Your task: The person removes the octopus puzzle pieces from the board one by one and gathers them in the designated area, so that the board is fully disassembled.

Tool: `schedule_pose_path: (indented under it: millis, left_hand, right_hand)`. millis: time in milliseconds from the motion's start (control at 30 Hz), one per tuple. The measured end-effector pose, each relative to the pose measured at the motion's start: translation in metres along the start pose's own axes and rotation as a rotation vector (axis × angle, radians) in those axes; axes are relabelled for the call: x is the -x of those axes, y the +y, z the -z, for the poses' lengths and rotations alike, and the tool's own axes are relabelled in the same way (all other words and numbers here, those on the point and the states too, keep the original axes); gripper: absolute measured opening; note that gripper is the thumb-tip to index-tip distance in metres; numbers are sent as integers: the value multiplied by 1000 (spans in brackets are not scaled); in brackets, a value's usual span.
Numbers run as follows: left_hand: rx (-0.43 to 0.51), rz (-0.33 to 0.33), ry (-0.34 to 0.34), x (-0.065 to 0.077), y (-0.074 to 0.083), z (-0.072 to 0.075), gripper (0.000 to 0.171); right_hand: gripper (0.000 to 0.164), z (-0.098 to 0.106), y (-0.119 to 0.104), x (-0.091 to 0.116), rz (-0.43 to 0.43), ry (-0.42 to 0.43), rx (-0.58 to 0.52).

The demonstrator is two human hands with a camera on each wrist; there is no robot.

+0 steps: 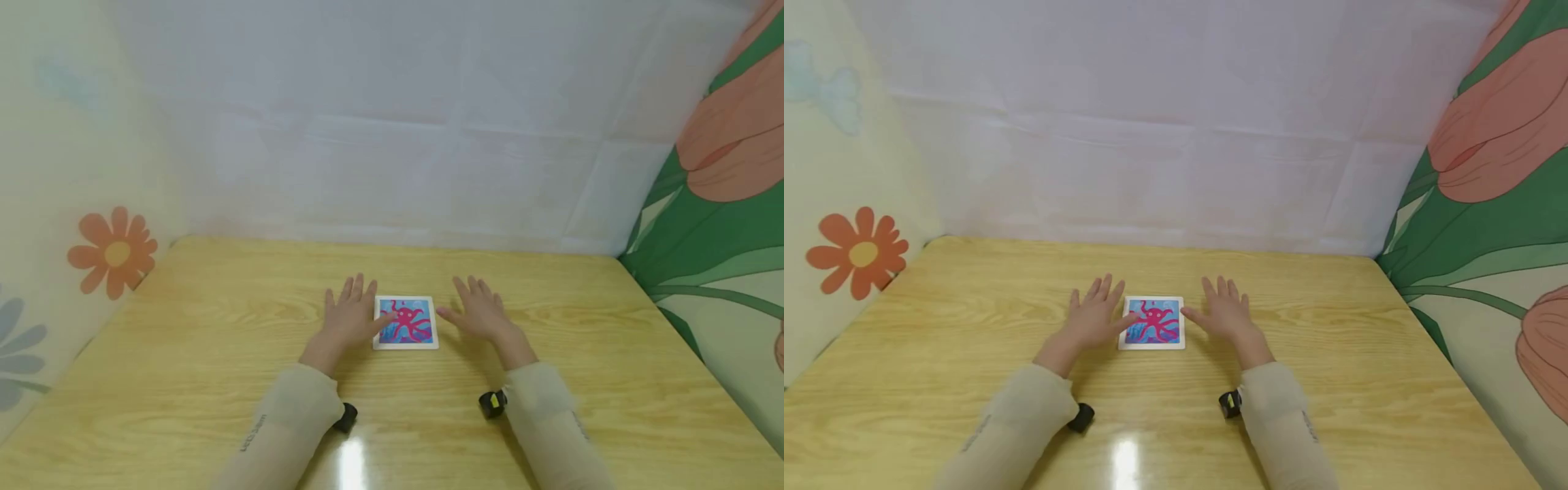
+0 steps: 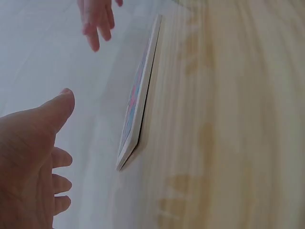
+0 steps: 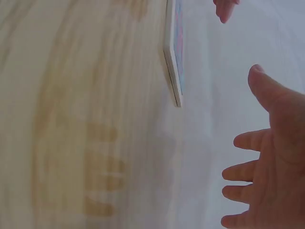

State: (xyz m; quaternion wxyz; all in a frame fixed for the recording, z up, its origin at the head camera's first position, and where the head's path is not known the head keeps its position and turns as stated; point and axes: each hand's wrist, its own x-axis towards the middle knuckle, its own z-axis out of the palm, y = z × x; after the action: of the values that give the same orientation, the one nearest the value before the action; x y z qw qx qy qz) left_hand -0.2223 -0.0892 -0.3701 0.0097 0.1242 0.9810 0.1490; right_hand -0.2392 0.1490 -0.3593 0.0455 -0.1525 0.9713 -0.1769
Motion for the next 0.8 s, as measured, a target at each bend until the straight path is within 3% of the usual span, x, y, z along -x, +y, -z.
schedule_pose_path:
  millis: [200,533,667,800]
  left_hand:
    - [35,-24,9,-5,5,-7,74]
    - [98,-90,97,-8,7,-24,70]
    - [139,-130,141,-9,7,-30,67]
    - [141,-160,139,-9,9,-34,64]
  right_hand:
    - [74,-8,-4,-6,41,11,-72]
    - [71,-22,-6,-16,103,30,-221]
    - [68,-29,-7,-18,106,48,-279]
    - [63,-36,-8,-19,68,68,-349]
